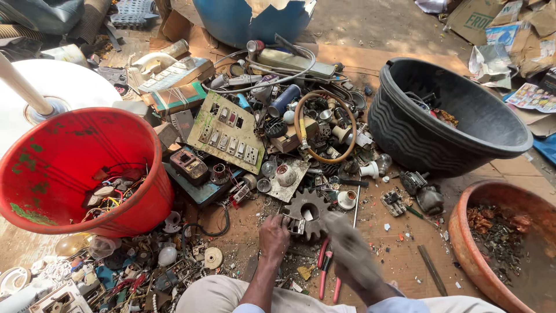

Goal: The person sits on the ground and uses a hammer to break apart various electronic components, including a gear and a metal casing, to extract materials. The person repeatedly strikes the items and separates the resulting pieces by hand.

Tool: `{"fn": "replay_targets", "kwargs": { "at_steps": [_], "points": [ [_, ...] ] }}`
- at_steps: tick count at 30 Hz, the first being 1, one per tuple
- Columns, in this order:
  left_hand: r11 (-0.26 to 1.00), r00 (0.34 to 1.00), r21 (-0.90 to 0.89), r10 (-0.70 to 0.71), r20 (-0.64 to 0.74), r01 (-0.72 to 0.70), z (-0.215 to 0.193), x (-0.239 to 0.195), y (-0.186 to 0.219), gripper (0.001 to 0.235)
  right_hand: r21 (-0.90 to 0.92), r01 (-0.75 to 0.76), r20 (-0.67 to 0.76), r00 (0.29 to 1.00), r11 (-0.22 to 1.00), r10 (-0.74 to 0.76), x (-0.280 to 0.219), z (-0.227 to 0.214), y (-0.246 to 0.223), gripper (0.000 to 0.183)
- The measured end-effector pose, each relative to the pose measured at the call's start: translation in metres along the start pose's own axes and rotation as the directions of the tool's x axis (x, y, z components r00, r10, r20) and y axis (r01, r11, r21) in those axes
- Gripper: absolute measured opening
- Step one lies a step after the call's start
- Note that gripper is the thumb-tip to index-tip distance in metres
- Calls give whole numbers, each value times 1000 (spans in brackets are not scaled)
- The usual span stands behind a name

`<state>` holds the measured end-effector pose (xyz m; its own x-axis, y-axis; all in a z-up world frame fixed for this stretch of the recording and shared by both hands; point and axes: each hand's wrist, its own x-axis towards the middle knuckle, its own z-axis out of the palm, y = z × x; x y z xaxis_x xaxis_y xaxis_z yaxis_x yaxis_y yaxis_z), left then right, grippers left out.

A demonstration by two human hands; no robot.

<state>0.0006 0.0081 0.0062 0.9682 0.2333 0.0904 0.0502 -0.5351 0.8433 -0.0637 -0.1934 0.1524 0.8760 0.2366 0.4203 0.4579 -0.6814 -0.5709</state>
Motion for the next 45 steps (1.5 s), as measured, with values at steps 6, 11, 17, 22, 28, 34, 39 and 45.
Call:
{"fn": "replay_targets", "kwargs": {
  "at_steps": [6, 11, 17, 22, 28, 34, 39, 45],
  "points": [
    [973, 958, -4, 228, -174, -232, -7, 13, -2, 17, -546, -340, 268, 795, 765, 544, 37, 16, 32, 38],
    [999, 1000, -27, 21, 2, -21, 2, -1, 0, 12, -130, -471, 105, 868, 872, 485, 14, -12, -14, 33],
    [999, 999, -31, 34, -18, -35, 5, 4, -1, 15, 117, 45, -59, 997, 992, -39, -13, 8, -4, 37],
    [993, 989, -48, 106, -108, -111, 2, 1, 0, 16, -163, -682, 355, 634, 713, 687, 12, 34, 32, 43],
    [989, 998, -130, -64, 3, 64, -10, -7, 21, 26, 184, -714, 288, 696, 675, 658, -1, 0, 22, 44],
    [978, 999, -208, -36, -34, 28, -24, -10, 25, 26, 496, -861, 593, 433, 115, 679, -28, 18, 18, 38],
    [980, 990, -185, 52, -128, -75, -27, -27, 25, 25, 452, -890, 602, 355, 61, 715, -34, 27, 27, 38],
    [975, 993, -186, -119, 6, 118, 12, -12, 13, 29, 278, -679, 262, 734, 680, 626, -22, -11, -12, 33]
  ]
}}
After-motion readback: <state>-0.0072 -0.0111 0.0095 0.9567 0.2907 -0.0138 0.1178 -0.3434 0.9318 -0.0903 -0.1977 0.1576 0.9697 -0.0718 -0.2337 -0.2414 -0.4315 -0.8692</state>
